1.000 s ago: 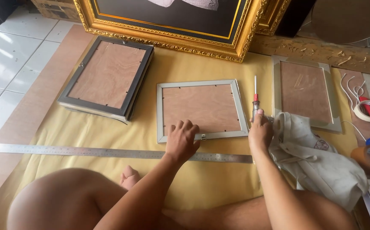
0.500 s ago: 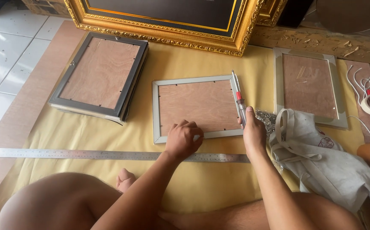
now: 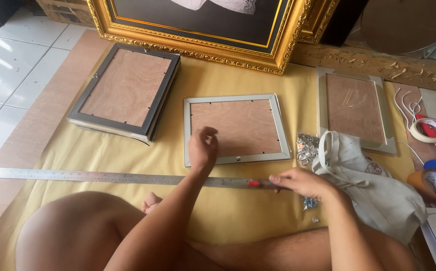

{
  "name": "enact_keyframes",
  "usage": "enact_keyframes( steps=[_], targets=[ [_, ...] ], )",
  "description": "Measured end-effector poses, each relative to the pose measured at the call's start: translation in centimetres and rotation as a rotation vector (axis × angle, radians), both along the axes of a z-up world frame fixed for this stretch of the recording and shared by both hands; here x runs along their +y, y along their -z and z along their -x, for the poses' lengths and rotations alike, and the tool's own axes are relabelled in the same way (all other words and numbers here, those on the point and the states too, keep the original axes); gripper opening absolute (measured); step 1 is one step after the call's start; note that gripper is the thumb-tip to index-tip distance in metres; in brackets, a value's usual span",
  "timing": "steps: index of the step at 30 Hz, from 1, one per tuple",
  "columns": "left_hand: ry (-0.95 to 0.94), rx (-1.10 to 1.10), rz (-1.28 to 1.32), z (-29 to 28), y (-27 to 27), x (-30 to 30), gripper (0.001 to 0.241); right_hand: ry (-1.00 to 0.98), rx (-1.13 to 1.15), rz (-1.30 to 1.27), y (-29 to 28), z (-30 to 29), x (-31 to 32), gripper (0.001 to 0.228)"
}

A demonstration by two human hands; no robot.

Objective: Using a screwdriver to secure the backings of multiple picture frames while sitting on the floor.

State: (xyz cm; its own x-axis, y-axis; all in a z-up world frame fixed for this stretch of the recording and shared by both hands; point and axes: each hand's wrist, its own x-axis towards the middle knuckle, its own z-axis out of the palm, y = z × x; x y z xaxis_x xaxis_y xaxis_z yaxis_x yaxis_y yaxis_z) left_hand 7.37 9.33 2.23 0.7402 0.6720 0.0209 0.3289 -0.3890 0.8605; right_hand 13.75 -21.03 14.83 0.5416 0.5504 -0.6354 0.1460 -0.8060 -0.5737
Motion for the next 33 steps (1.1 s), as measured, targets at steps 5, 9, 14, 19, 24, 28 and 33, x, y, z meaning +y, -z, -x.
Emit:
enact_keyframes(
  steps=[5, 9, 14, 19, 24, 28, 33],
  targets=[
    [-0.303, 0.057, 0.070, 1.6, -2.4, 0.8, 0.030, -0.143, -0.054, 0.123, -0.6, 2.4, 2.6, 0.065],
    [-0.406, 0.259, 0.217, 1.3, 0.8, 2.1, 0.048, -0.191, -0.180, 0.250, 0.4, 2.9, 3.4, 0.056],
    [-0.386, 0.301, 0.250, 1.8, -0.7, 2.1, 0.065, 0.391, -0.255, 0.019, 4.7, 0.3, 2.4, 0.054],
    [-0.395, 0.332, 0.214, 2.0, 0.0, 1.8, 0.067, 0.777, -0.068, -0.328, 9.8, -2.0, 3.9, 0.067],
    [-0.281, 0.122, 0.346, 2.1, 4.4, -4.2, 0.072, 0.584, 0.152, -0.579, 3.6, 0.1, 6.8, 0.089],
    [0.037, 0.316, 0.250, 2.1, -0.6, -5.6, 0.070, 0.811, 0.162, -0.637, 7.4, -1.2, 7.5, 0.076],
    [0.069, 0.341, -0.280, -0.3, -2.5, 3.7, 0.061, 0.872, -0.004, -0.599, 9.6, -1.4, 7.2, 0.064]
  ],
)
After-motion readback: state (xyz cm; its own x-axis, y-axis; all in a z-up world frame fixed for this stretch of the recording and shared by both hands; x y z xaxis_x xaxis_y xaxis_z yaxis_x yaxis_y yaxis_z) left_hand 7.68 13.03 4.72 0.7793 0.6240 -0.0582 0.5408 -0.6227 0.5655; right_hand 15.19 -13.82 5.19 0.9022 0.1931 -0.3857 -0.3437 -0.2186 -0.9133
